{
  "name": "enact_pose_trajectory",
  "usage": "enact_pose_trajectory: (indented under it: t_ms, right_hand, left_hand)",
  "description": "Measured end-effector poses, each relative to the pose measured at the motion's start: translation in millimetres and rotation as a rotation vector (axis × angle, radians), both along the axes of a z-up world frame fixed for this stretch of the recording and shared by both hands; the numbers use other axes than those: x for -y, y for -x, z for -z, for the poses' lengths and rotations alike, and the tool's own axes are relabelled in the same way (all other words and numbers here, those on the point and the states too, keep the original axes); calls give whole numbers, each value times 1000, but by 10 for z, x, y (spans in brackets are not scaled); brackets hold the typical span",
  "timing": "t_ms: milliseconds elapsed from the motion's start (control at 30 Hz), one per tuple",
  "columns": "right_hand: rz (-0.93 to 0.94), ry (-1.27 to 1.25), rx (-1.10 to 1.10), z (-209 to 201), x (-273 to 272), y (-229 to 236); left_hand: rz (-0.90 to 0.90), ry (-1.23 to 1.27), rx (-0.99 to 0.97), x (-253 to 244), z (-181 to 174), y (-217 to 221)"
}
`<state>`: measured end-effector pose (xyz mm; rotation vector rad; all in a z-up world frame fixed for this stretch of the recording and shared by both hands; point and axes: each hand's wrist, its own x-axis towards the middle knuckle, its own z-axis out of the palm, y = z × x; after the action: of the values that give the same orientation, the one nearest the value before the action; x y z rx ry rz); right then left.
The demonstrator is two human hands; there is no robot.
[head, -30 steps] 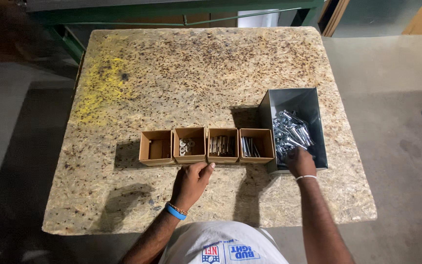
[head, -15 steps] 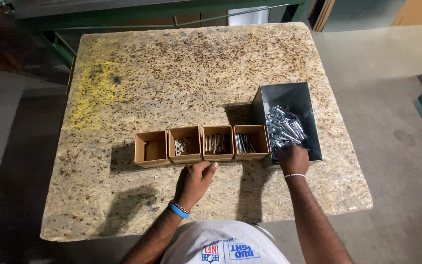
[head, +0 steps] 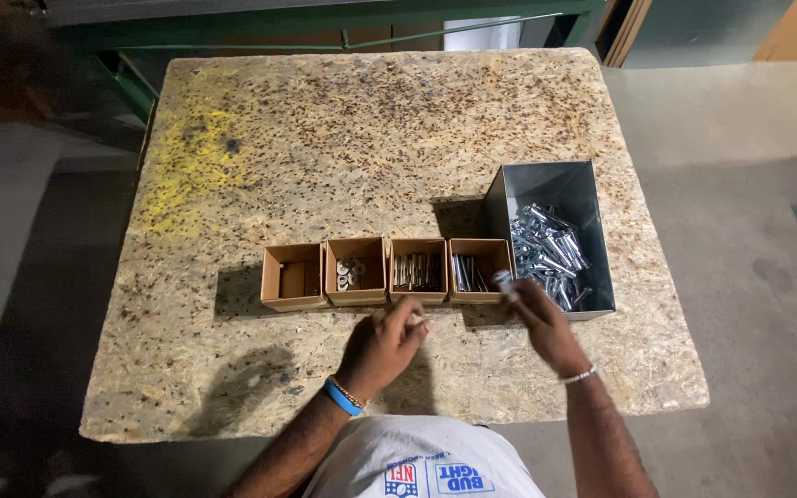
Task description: The person repeatedly picks metal fasteners from a metal bin and places them into one of four cardboard compartments on a workbench. The person handles the fasteners one at a time, sorting them into the compartments throughout the clip.
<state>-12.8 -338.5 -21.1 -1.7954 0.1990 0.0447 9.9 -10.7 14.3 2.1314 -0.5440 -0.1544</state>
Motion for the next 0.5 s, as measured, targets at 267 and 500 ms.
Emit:
enact_pose_trajectory:
  t_ms: [267,500]
  right_hand:
    - [-328,-470,-276,-298,-702,100]
    - [-473,-401,-280,-401,-832,89]
  left_hand:
    - [151,-22,253,68,-352,64]
    - [304,-225,365,-88,-274,110]
